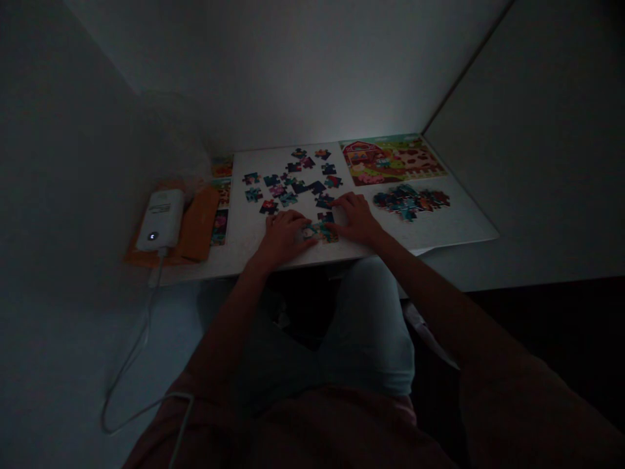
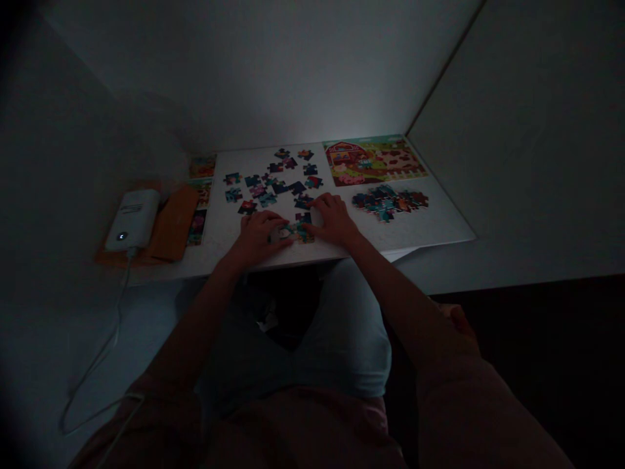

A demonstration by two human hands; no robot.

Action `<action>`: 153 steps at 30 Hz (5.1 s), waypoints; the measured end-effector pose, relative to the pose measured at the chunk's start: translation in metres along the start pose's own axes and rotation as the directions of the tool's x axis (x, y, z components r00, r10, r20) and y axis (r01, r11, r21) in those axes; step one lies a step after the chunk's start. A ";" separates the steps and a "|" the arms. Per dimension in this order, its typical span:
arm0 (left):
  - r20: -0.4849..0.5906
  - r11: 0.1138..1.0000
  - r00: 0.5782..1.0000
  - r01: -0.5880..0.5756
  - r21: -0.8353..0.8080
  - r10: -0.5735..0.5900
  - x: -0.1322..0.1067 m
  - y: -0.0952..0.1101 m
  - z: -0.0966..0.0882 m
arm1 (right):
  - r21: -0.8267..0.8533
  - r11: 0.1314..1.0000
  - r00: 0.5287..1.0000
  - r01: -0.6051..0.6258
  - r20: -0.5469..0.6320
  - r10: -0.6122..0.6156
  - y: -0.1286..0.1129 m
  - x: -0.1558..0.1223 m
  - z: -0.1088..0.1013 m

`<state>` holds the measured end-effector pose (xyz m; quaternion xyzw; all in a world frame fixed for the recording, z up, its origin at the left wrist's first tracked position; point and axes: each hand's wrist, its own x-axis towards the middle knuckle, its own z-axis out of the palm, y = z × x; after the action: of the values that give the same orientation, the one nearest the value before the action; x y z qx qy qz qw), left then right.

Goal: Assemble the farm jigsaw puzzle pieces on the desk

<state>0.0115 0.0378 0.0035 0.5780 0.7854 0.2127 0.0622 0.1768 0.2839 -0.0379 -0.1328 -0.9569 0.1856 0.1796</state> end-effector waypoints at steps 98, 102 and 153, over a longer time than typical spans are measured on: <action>-0.159 0.980 0.978 0.110 -0.167 -0.137 -0.054 -0.048 -0.020 | 0.097 0.994 0.983 0.052 0.172 -0.068 -0.005 0.222 0.049; -0.163 0.979 0.977 0.110 -0.171 -0.138 -0.054 -0.048 -0.020 | 0.022 0.999 0.988 0.036 0.149 -0.039 -0.009 0.219 0.049; -0.129 1.000 0.992 -0.005 -0.011 0.004 -0.039 -0.027 -0.003 | 0.021 0.987 0.986 0.156 0.046 -0.157 -0.055 -0.047 -0.007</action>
<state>-0.0003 -0.0060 -0.0103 0.5645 0.7852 0.2542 0.0142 0.2113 0.2215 -0.0232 -0.0510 -0.9667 0.1825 0.1720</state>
